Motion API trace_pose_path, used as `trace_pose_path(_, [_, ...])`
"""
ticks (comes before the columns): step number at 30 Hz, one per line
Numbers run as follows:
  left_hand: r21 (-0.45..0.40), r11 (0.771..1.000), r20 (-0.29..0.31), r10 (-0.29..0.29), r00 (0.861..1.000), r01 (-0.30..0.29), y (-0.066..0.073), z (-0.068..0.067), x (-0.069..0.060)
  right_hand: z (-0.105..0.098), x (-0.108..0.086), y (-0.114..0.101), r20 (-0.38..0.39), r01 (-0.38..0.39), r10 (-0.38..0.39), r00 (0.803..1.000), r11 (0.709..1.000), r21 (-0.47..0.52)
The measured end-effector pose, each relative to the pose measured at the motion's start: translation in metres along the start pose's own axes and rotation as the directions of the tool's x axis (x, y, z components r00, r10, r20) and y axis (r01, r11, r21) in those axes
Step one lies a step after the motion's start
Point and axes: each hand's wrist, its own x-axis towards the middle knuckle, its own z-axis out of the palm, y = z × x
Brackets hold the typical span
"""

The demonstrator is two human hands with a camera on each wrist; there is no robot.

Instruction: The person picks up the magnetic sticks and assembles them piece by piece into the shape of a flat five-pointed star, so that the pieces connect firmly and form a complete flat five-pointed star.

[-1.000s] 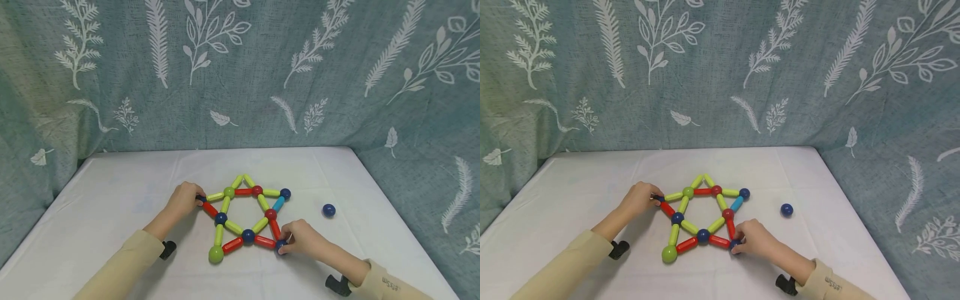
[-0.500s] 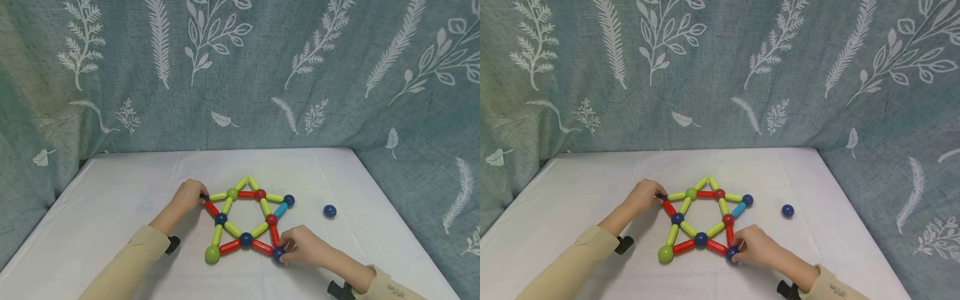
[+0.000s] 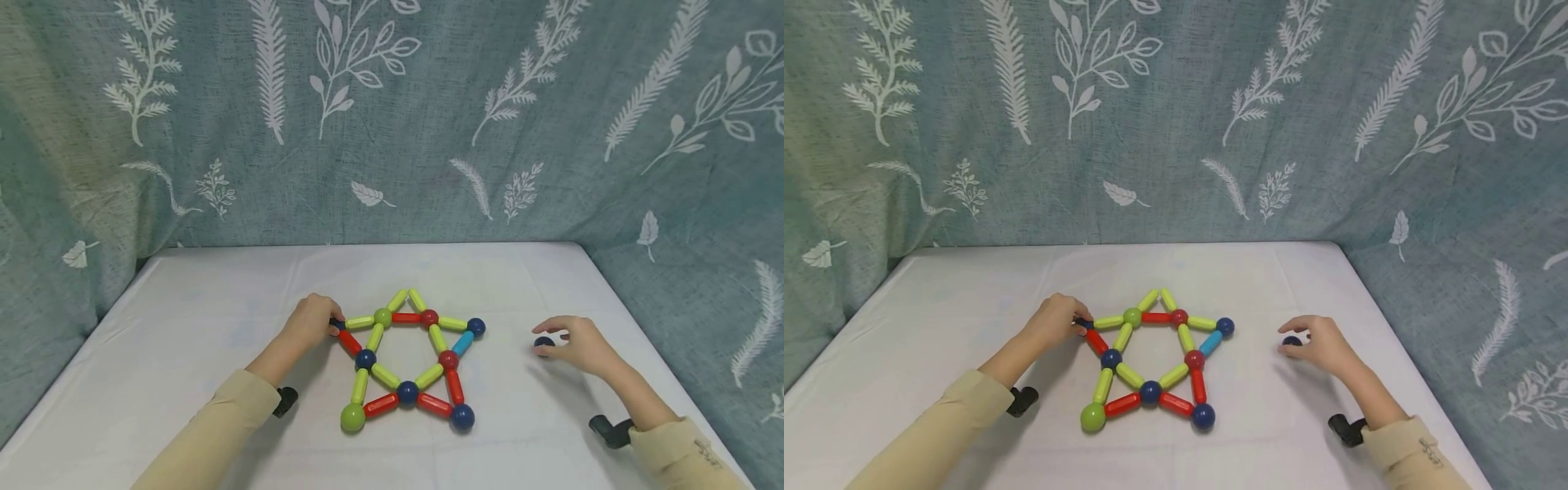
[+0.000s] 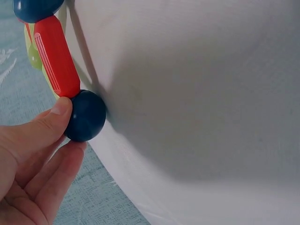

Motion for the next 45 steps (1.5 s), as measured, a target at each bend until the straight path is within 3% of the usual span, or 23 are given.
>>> trace_pose_path(8, [-0.021, 1.0, -0.013, -0.001, 1.0, 0.001, 0.0, 0.0, -0.001, -0.004, 0.004, 0.041, 0.123, -0.09, 0.067, 0.99, 0.978, 0.187])
trace_pose_path(13, [-0.025, 1.0, -0.013, -0.014, 1.0, 0.013, 0.001, -0.001, -0.002, -0.005, 0.007, 0.047, 0.197, -0.128, 0.083, 0.977, 0.966, 0.227])
trace_pose_path(18, [-0.03, 0.999, -0.018, -0.011, 1.0, 0.011, 0.001, 0.0, -0.002, -0.006, 0.017, 0.043, 0.213, -0.161, 0.112, 0.971, 0.96, 0.228])
trace_pose_path(26, [-0.038, 0.999, -0.028, -0.017, 0.999, 0.016, 0.0, 0.0, -0.002, 0.002, 0.073, 0.004, 0.183, -0.078, 0.033, 0.983, 0.967, 0.242])
trace_pose_path(36, [-0.034, 0.999, -0.028, -0.021, 0.999, 0.02, 0.0, 0.002, -0.002, 0.046, 0.154, -0.059, 0.146, -0.073, 0.034, 0.989, 0.959, 0.273])
trace_pose_path(45, [-0.018, 1.0, -0.027, 0.001, 1.0, -0.002, -0.001, 0.003, -0.001, 0.081, 0.19, -0.094, 0.155, -0.037, 0.011, 0.988, 0.985, 0.166])
